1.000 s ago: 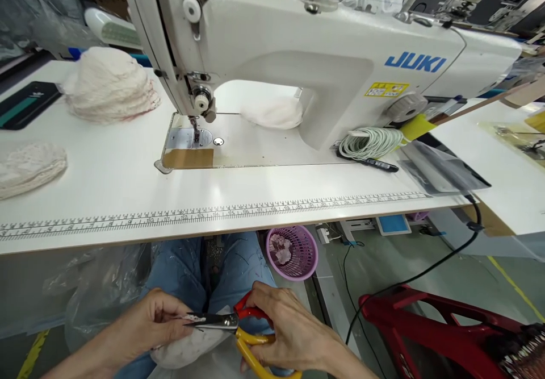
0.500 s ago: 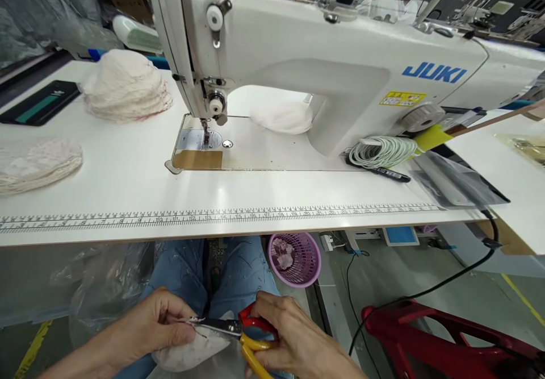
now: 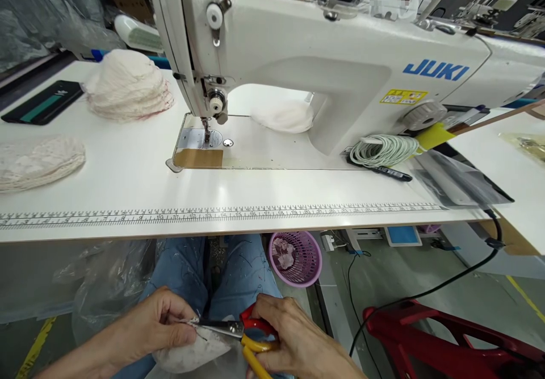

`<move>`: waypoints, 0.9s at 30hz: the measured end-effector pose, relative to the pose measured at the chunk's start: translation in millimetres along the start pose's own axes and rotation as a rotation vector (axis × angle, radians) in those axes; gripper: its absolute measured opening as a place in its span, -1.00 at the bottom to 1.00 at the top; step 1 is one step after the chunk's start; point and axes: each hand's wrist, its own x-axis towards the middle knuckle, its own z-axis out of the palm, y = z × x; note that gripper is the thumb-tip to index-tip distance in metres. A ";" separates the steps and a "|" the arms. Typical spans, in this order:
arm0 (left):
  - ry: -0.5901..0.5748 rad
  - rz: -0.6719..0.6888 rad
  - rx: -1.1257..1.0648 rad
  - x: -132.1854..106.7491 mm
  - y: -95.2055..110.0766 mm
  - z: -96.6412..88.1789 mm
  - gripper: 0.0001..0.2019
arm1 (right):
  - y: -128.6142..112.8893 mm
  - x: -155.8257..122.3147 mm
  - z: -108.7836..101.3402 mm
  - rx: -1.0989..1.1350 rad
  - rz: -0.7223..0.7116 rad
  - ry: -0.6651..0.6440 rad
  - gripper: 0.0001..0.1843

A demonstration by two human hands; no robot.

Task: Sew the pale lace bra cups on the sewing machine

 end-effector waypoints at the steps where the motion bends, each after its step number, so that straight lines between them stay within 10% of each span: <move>1: 0.010 -0.002 0.004 0.0 -0.3 0.2 -0.58 | -0.9 0.0 0.2 -0.006 0.008 0.003 -0.58; 27: -0.001 -0.019 -0.081 4.9 -5.7 -3.9 -0.52 | 6.0 4.3 13.2 -0.009 -0.004 0.059 -0.67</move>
